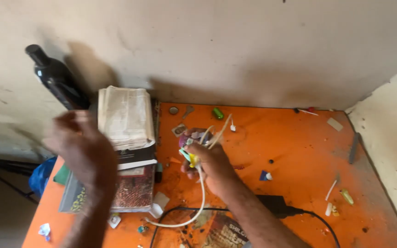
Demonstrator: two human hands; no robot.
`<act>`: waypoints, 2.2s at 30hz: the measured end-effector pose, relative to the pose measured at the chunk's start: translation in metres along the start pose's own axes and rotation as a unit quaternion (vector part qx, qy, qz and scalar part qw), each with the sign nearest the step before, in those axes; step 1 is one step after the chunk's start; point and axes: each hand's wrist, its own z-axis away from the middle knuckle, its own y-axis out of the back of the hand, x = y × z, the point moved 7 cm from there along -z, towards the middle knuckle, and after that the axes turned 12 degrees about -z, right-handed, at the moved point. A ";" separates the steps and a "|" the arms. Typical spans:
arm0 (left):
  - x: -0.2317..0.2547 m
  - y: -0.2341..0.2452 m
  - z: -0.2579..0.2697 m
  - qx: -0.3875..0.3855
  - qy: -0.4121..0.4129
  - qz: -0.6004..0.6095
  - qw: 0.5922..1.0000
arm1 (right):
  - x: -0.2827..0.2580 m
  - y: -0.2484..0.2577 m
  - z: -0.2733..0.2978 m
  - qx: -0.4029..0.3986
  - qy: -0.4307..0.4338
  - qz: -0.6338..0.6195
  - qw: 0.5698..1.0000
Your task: Assembling and connecting electronic components and wires on a desk
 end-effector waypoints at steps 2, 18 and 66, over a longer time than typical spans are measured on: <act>-0.054 -0.011 -0.012 0.039 -0.019 -0.077 0.996 | 0.021 -0.001 -0.010 0.016 -0.005 0.003 1.000; -0.173 -0.070 0.014 -0.226 0.009 -0.150 0.962 | 0.076 -0.031 -0.053 0.174 0.047 0.125 0.976; -0.071 -0.049 -0.016 -0.114 -0.047 0.062 0.990 | 0.023 -0.004 -0.087 0.142 0.036 0.177 0.973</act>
